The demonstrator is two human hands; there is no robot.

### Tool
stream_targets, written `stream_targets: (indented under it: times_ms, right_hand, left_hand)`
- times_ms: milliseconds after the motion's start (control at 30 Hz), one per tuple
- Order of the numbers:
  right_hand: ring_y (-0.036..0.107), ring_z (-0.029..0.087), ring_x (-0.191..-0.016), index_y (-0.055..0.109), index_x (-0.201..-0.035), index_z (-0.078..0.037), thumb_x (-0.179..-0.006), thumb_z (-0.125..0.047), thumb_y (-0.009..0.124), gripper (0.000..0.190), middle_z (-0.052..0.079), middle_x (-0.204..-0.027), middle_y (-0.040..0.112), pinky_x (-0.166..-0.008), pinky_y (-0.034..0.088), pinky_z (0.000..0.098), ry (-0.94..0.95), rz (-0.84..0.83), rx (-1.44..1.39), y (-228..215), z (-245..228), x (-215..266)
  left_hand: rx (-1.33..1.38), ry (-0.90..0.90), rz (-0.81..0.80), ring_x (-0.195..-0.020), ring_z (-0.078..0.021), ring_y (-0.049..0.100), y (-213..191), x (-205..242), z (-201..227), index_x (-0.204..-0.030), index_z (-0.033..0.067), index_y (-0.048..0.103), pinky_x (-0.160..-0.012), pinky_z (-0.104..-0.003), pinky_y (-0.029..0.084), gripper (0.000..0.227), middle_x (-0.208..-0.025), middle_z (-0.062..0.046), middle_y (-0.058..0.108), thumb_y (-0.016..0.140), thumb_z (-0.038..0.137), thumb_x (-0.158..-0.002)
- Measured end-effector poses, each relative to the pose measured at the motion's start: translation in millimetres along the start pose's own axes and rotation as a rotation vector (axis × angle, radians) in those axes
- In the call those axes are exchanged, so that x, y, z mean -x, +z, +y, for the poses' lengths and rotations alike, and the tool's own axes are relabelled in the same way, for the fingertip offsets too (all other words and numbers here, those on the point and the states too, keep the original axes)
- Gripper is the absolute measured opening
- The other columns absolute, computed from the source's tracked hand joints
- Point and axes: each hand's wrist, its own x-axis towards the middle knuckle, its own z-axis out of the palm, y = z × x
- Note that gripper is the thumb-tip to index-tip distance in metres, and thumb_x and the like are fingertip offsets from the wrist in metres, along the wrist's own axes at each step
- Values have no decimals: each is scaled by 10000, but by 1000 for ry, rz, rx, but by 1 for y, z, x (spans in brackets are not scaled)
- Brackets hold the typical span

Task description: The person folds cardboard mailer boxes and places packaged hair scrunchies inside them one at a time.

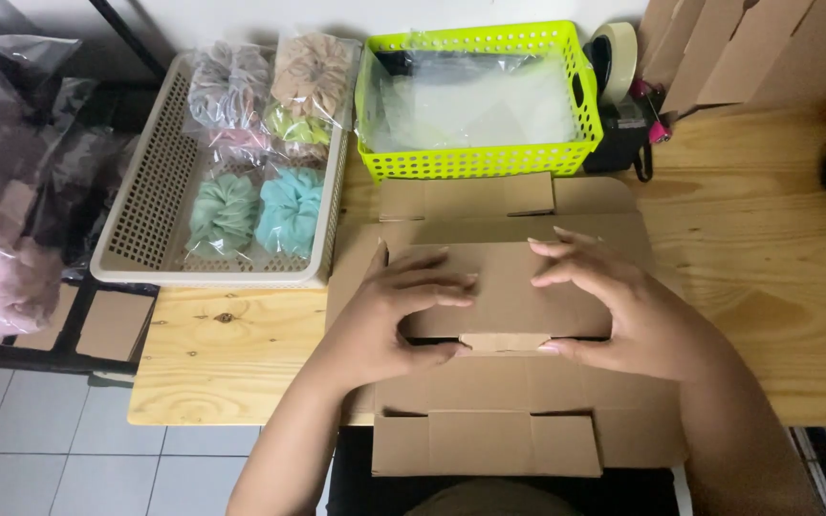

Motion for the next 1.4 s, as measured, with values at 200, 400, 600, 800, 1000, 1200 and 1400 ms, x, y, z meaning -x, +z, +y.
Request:
stream_targets:
  times_ms: [200,400,600,800,1000,1200,1400]
  right_hand:
    - [469,332,-1462,633,-1218,-137,-706,-236,918,595,151,-1529,533,-1200,339,478,-2,2,-23,5,4,2]
    - [420,348,-1488,616,-1202,-156,-733,-286,900,564,128,-1553,497,-1177,330,501,-47,-9,53,7,6,4]
    - [419,346,-1485,609,-1218,-157,-746,-278,881,558,129,-1548,496,-1201,296,506,-44,-8,51,9,6,4]
    - [369,362,-1522,617,-1267,-197,-812,-283,818,505,111,-1575,466,-1184,275,547,-65,-38,109,9,5,4]
    - [363,352,-1528,643,-1254,-206,-789,-283,846,514,97,-1583,471,-1195,268,555,-38,-52,106,9,7,5]
    - [304,326,-1546,616,-1311,-279,-820,-356,797,529,64,-1623,390,-1142,206,704,-30,-114,226,12,11,7]
    - [213,360,-1577,520,-1485,-409,-947,-466,577,543,-7,-1704,286,-1060,218,763,-227,-168,490,14,17,8]
  left_hand:
    - [-80,-42,-26,-1406,-337,559,3,4,-2,-1173,248,735,-1186,-658,193,425,-1320,40,725,890,302,-780]
    - [-97,8,-25,-1399,-321,590,7,6,0,-1138,236,756,-1230,-647,6,372,-1288,50,739,892,279,-794]
    - [-77,108,33,-1314,-296,670,12,7,-1,-1069,206,781,-1266,-647,-40,265,-1200,28,771,849,152,-820]
    - [-94,159,41,-1271,-302,706,12,7,-1,-1044,220,775,-1289,-627,47,169,-1177,57,771,789,133,-901]
    - [-75,168,54,-1257,-295,709,12,5,1,-1026,186,777,-1292,-594,82,134,-1153,48,778,784,129,-905]
    - [-71,187,28,-1264,-315,703,10,8,0,-1005,187,786,-1291,-608,78,103,-1135,50,781,750,122,-934]
    - [-41,267,-60,-1359,-340,634,8,9,-10,-1134,204,771,-1267,-599,298,163,-1259,37,737,689,168,-998]
